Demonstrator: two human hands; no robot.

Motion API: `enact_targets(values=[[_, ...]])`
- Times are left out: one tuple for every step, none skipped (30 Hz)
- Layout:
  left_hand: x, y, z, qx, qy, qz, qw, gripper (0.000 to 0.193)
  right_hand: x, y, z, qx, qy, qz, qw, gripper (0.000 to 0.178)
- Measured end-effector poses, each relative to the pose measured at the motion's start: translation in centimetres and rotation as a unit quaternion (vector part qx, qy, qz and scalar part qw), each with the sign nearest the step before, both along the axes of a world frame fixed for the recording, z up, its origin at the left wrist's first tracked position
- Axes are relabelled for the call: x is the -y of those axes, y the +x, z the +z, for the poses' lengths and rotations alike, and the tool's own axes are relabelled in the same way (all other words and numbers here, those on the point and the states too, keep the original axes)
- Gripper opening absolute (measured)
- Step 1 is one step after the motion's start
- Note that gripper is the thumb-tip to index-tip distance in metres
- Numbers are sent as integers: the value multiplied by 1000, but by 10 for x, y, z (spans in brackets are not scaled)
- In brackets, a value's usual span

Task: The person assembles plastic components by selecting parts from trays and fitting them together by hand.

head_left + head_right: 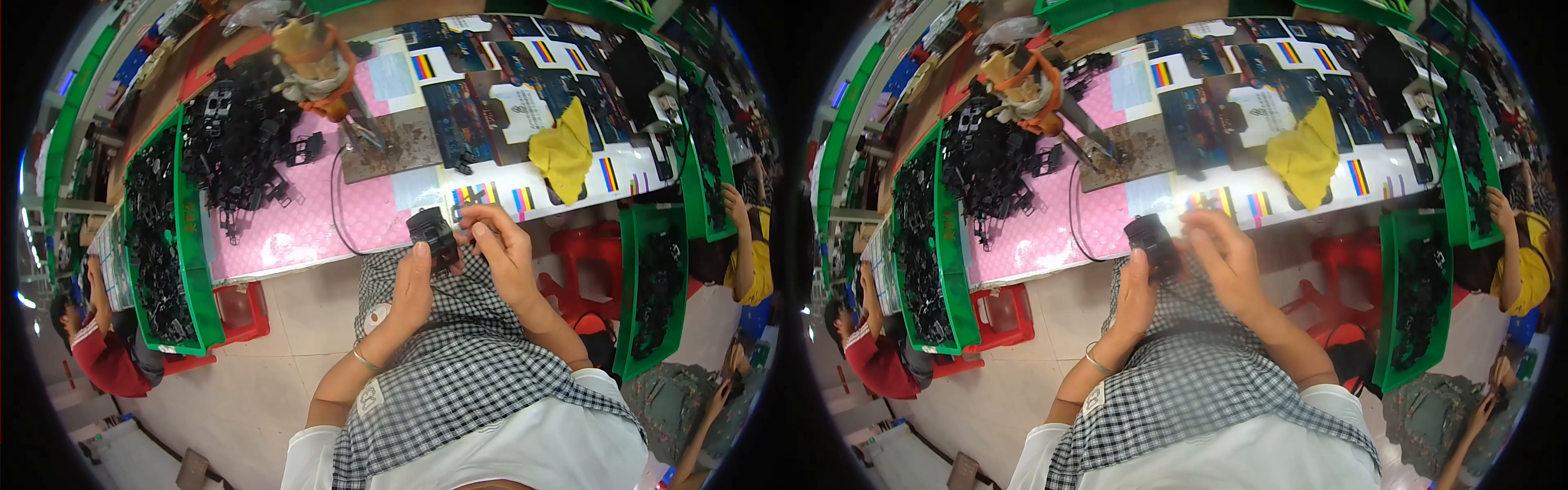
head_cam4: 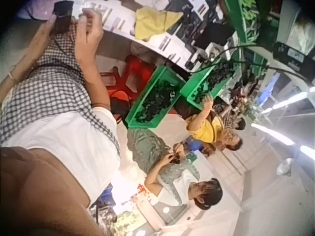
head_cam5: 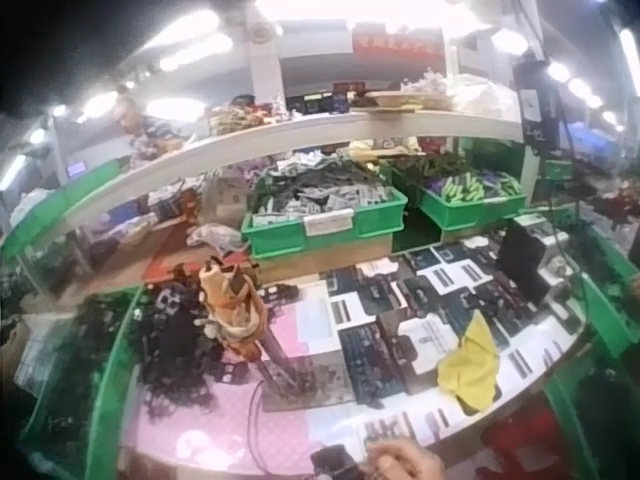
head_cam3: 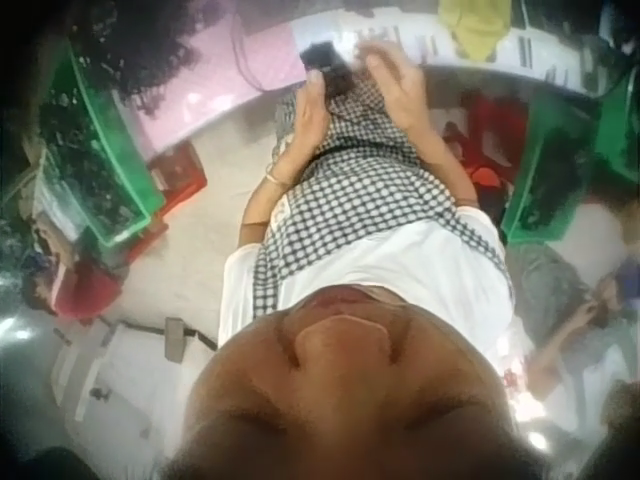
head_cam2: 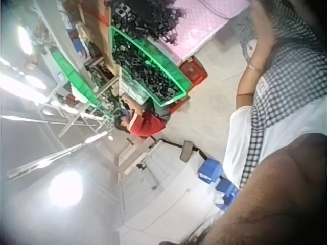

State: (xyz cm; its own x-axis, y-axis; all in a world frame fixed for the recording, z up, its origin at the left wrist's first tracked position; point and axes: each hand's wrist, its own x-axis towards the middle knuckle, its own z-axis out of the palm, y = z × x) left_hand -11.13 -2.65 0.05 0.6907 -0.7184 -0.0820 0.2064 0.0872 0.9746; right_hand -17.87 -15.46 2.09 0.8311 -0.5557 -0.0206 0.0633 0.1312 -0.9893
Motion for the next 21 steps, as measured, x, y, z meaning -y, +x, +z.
enact_targets(values=[[-3, 2, -2, -11, -21, 9, 1000, 55, -2, 1, 3, -18, -4, 16, 1000, 21], [-3, 2, -3, -9, -22, 20, 1000, 55, -6, 3, 1, -15, -5, 27, 1000, 21], [0, 3, -3, 18, -29, 67, 997, 54, -10, 4, -4, -25, -87, 33, 995, 22], [0, 5, -2, 45, -35, 114, 992, 54, -14, 6, -8, -34, -168, 39, 984, 23], [-4, 6, 2, 18, -49, 97, 994, 54, -19, 9, -11, -42, -154, 67, 985, 25], [-5, 8, 5, 20, -51, 106, 993, 54, -23, 14, -13, -39, -156, 75, 984, 25], [-5, 9, 8, -9, -64, 112, 992, 55, -26, 20, -14, -38, -154, 72, 985, 28], [-6, 12, 9, -38, -76, 117, 989, 56, -27, 25, -15, -38, -153, 70, 985, 31], [-11, 18, 6, -37, -85, 96, 991, 57, -26, 31, -10, -53, -148, 85, 984, 31], [-15, 22, 6, -35, -87, 103, 990, 57, -26, 37, -8, -51, -150, 91, 983, 31], [-17, 25, 8, -45, -103, 97, 989, 57, -25, 42, -7, -40, -178, 100, 978, 30], [-18, 29, 11, -56, -118, 90, 987, 57, -25, 46, -6, -27, -206, 109, 972, 29], [-18, 30, 12, -66, -108, 108, 986, 57, -23, 49, -13, -30, -211, 140, 967, 24], [-22, 33, 9, -64, -109, 113, 986, 57, -24, 52, -12, -28, -212, 145, 966, 24], [-27, 38, 7, -64, -79, 97, 990, 57, -25, 54, -10, -28, -118, 150, 981, 21], [-30, 42, 7, -64, -49, 81, 993, 58, -25, 57, -8, -29, -22, 153, 988, 17], [-32, 46, 8, -58, -36, 99, 993, 55, -21, 59, -11, -36, 6, 153, 988, 15], [-38, 53, 6, -57, -37, 101, 993, 55, -18, 62, -10, -35, 6, 155, 987, 15], [-46, 60, 2, -35, 11, 82, 996, 52, -14, 63, -7, -49, 18, 161, 986, 15], [-52, 66, 0, -12, 58, 62, 996, 50, -12, 65, -6, -62, 31, 166, 984, 15], [-53, 72, 2, 19, 99, 80, 992, 42, -9, 68, -6, -63, 23, 169, 983, 16]])
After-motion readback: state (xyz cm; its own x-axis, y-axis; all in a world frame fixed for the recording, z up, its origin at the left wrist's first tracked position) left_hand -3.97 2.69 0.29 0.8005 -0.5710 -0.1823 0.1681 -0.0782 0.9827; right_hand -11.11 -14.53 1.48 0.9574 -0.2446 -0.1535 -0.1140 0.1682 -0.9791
